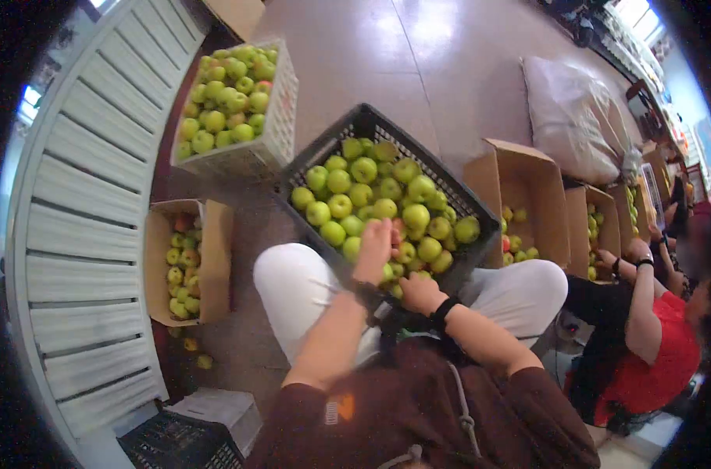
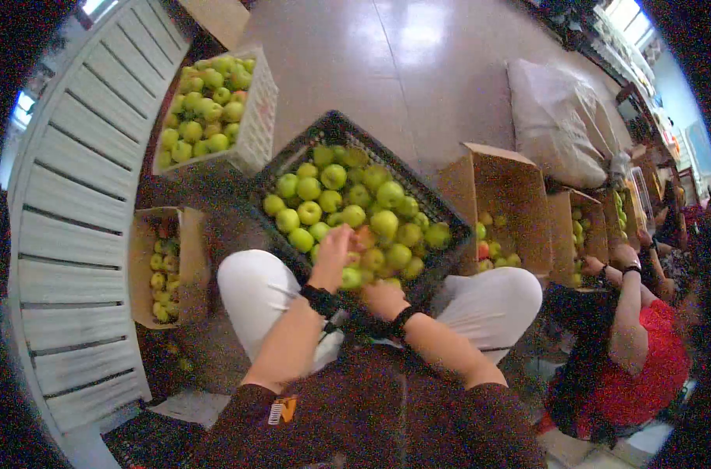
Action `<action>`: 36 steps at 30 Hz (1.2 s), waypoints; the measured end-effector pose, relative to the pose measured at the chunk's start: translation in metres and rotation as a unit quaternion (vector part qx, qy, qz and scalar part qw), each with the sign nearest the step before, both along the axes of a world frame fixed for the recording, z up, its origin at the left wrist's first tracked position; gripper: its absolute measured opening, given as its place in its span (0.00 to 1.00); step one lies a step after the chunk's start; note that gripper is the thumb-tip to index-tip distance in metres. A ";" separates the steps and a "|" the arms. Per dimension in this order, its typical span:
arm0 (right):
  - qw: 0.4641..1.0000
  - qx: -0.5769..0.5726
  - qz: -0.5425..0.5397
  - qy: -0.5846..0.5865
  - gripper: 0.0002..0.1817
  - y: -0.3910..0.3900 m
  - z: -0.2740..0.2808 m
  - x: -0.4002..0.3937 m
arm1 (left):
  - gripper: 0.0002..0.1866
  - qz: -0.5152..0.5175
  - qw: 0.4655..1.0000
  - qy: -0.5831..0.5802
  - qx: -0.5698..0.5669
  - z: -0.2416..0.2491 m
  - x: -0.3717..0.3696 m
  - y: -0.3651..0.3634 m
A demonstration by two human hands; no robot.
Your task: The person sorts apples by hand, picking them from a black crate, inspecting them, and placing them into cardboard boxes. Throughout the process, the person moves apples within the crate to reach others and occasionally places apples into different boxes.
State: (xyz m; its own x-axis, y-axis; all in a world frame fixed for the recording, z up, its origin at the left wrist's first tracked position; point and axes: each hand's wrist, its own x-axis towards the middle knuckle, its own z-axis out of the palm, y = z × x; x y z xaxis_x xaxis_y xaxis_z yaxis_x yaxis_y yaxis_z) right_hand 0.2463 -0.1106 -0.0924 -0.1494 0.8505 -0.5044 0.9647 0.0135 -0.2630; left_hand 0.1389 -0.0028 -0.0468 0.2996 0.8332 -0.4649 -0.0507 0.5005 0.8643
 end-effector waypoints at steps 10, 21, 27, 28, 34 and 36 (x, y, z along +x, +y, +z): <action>0.983 -0.043 -0.153 0.097 0.21 0.024 0.004 0.020 | 0.16 -0.028 0.997 0.027 0.070 -0.007 -0.014 -0.006; 0.752 0.124 -0.406 0.504 0.15 0.060 0.107 0.027 | 0.14 -0.017 0.932 -0.321 -0.168 0.018 -0.020 -0.013; 0.762 0.075 -0.376 0.521 0.17 0.046 0.091 0.010 | 0.14 -0.013 0.977 -0.191 0.096 0.002 -0.018 -0.011; 0.758 0.066 -0.382 0.525 0.18 0.046 0.091 0.008 | 0.14 -0.036 0.973 -0.126 0.188 0.002 -0.017 -0.011; 0.655 0.030 -0.428 0.623 0.21 0.051 0.121 0.048 | 0.14 0.088 0.928 -0.341 -0.126 0.039 -0.006 -0.008; 0.603 0.040 -0.421 0.676 0.21 0.044 0.164 0.083 | 0.14 0.020 0.943 -0.310 -0.119 0.028 -0.006 -0.007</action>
State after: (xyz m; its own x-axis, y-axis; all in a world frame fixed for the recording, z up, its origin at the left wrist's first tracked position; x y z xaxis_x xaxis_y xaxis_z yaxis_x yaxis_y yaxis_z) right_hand 0.3289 -0.0671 0.0718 0.1242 0.9256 -0.3577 -0.4584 -0.2662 -0.8479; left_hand 0.1327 -0.0096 -0.0191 0.5456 0.7436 -0.3865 -0.5329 0.6638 0.5248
